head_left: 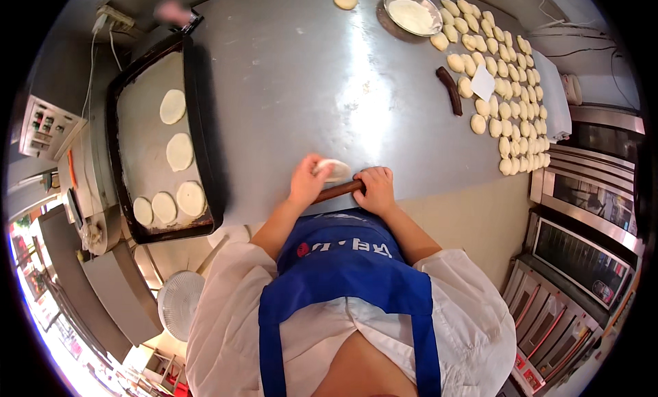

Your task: The person prepares flatbread by flattening dough balls using a rolling pin and placing them onto a baking tray. The person then picks up several dough balls, flattens them by hand, stuffs them with a dark filling, and seals them into round buns.

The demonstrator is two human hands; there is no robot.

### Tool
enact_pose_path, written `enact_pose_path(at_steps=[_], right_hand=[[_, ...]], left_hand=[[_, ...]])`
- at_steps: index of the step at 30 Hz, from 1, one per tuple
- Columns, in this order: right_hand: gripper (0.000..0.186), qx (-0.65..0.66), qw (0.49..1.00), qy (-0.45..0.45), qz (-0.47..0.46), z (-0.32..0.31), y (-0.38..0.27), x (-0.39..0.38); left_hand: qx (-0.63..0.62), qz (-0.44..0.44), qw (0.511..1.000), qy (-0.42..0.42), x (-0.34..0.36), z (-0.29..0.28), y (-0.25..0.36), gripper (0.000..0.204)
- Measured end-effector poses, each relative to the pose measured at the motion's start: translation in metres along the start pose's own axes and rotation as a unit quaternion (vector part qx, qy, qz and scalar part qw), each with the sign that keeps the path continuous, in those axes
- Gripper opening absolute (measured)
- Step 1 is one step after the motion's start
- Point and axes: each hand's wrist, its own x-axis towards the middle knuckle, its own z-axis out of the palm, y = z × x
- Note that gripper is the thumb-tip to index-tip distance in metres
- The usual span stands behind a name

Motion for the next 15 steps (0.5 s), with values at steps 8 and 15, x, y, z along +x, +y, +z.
enact_pose_path(at_steps=[8, 15], right_hand=[[0.022, -0.022, 0.996, -0.071, -0.048, -0.014, -0.001, 0.029], [0.043, -0.032, 0.997, 0.029, -0.07, 0.035, -0.023, 0.045]], left_hand=[[0.304, -0.031, 0.925, -0.226, 0.084, -0.063, 0.014, 0.035], [0.451, 0.149, 0.876, 0.082, -0.019, -0.05, -0.019, 0.065]])
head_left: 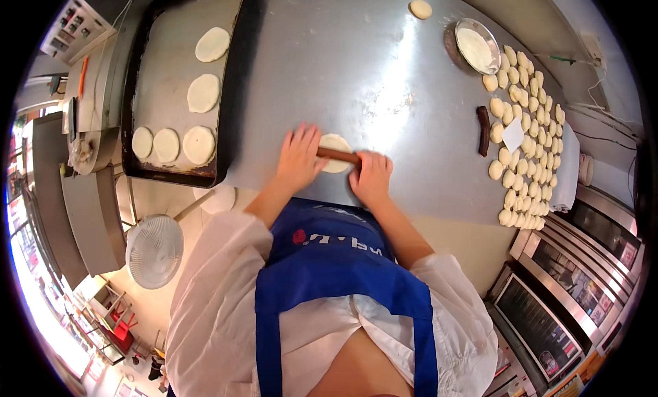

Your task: The person prepares flatbread by flattening dough balls using a rolling pin and placing them onto a baking tray. The person then picks up several dough balls, flattens them by hand, stuffs them with a dark filling, and seals them into round buns.

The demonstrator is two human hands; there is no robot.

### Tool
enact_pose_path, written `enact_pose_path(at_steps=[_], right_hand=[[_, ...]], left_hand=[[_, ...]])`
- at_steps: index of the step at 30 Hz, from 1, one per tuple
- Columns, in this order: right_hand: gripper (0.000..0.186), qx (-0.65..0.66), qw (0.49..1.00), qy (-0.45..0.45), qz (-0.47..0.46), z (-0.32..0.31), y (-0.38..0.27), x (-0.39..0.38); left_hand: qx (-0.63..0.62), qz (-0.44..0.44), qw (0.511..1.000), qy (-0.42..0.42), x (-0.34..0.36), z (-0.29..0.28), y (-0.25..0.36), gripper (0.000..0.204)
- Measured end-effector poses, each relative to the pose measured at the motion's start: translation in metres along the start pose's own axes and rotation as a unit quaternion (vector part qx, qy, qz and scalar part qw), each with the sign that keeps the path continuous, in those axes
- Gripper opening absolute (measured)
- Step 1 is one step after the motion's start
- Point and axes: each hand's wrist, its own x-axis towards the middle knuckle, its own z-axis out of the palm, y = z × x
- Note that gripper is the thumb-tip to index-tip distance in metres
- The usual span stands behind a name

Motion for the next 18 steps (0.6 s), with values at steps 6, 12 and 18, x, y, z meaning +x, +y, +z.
enact_pose_path(at_steps=[6, 12, 18], right_hand=[[0.07, -0.066, 0.994, -0.087, -0.02, -0.001, -0.007, 0.021], [0.066, -0.109, 0.993, -0.03, -0.034, 0.01, 0.02, 0.115], [0.067, -0.044, 0.991, -0.083, -0.09, -0.008, 0.018, -0.004]], left_hand=[[0.003, -0.015, 1.0, -0.025, -0.029, 0.005, -0.012, 0.07], [0.053, -0.084, 0.994, 0.047, 0.075, 0.019, -0.041, 0.053], [-0.15, -0.154, 0.973, -0.087, 0.033, 0.02, 0.001, 0.039]])
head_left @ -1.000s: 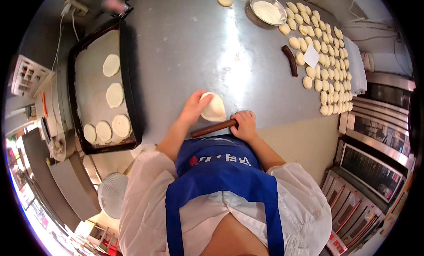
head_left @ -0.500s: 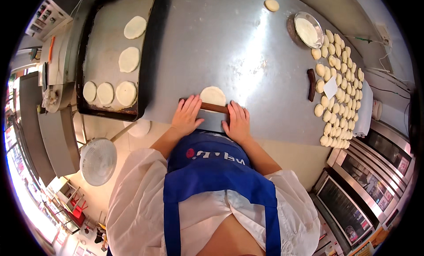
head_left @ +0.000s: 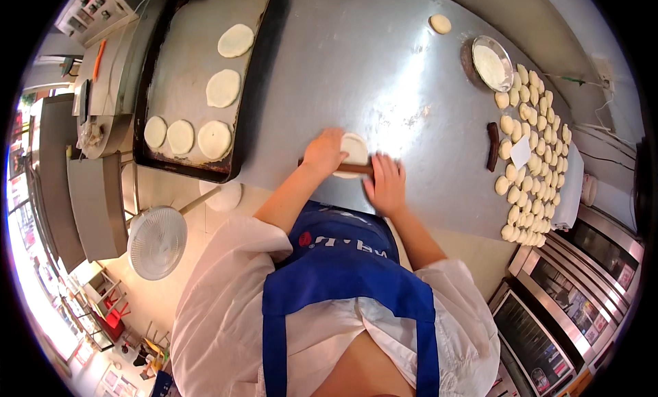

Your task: The person prepares flatbread by flattening dough balls using a rolling pin and placing them onto a baking tray. The person then picks up several dough balls, flattens them by hand, stuffs them with a dark filling, and seals them into round buns.

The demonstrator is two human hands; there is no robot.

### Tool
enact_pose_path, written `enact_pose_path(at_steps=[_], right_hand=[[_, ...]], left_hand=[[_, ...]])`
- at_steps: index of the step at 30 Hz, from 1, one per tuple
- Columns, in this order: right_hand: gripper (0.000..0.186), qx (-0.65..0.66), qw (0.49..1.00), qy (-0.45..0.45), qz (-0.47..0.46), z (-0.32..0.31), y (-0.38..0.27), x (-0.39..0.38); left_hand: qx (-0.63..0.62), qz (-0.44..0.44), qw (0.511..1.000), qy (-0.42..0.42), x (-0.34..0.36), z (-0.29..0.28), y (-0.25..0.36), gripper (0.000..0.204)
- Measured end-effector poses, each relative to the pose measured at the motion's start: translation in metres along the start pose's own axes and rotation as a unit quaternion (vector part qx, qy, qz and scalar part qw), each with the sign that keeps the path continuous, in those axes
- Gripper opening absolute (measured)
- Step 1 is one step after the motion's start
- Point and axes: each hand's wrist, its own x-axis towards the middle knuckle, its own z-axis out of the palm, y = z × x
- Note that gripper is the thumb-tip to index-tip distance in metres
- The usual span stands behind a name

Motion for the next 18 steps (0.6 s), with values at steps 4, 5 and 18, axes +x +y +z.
enact_pose_path(at_steps=[4, 5, 18], right_hand=[[0.05, 0.0, 0.999, 0.019, 0.042, -0.002, -0.012, -0.042], [0.045, 0.0, 0.998, 0.024, 0.058, -0.005, -0.014, -0.037], [0.03, 0.004, 0.996, -0.024, 0.09, -0.011, -0.02, -0.019]], left_hand=[[0.022, 0.01, 0.997, -0.076, 0.006, -0.028, -0.001, 0.025], [-0.026, 0.058, 0.997, -0.032, 0.001, -0.015, -0.014, 0.024], [-0.752, -0.169, 0.623, 0.133, 0.056, -0.166, -0.059, 0.026]])
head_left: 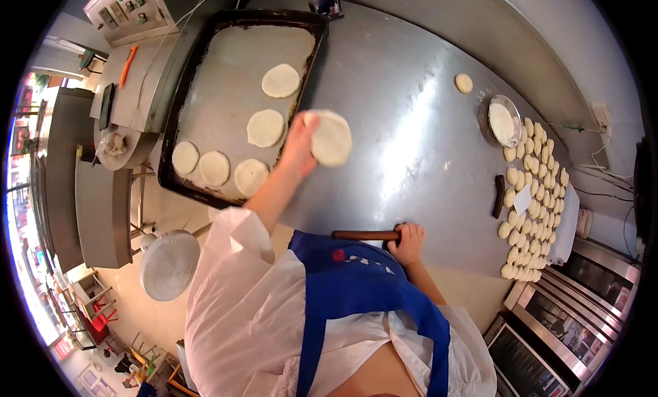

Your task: The person prepares flatbread by flattening dough balls using a rolling pin and placing them onto a baking tray. The person then picks up several dough balls, flattens them by hand, stuffs them with a dark filling, and seals them into round buns.

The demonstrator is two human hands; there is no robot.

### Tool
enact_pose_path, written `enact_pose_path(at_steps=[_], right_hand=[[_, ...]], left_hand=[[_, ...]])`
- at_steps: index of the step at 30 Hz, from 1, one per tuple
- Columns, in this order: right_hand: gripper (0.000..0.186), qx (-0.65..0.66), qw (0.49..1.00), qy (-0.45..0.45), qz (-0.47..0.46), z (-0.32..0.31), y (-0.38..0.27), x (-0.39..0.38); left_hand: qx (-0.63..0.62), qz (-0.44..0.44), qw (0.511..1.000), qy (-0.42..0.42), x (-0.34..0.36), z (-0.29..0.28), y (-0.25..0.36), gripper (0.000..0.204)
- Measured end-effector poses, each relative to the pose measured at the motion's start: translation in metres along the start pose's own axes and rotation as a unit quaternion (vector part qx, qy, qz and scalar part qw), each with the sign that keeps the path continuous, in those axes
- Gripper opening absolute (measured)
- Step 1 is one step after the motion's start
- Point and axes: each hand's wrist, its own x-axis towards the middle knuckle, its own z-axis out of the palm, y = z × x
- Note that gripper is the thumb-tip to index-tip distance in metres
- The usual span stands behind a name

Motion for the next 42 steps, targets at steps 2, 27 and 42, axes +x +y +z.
enact_pose_path(at_steps=[2, 27, 42], right_hand=[[0.033, 0.012, 1.0, -0.02, 0.019, -0.003, -0.004, 0.002], [0.047, 0.013, 0.991, 0.008, 0.132, -0.004, -0.043, 0.016], [0.039, 0.004, 0.96, 0.264, 0.089, -0.051, 0.228, 0.356]], left_hand=[[-0.07, 0.004, 0.997, -0.021, 0.061, -0.015, 0.057, 0.039], [0.738, 0.427, 0.518, 0.077, 0.199, -0.008, 0.091, 0.067], [0.839, 0.185, 0.493, -0.139, -0.133, -0.014, -0.193, 0.069]])
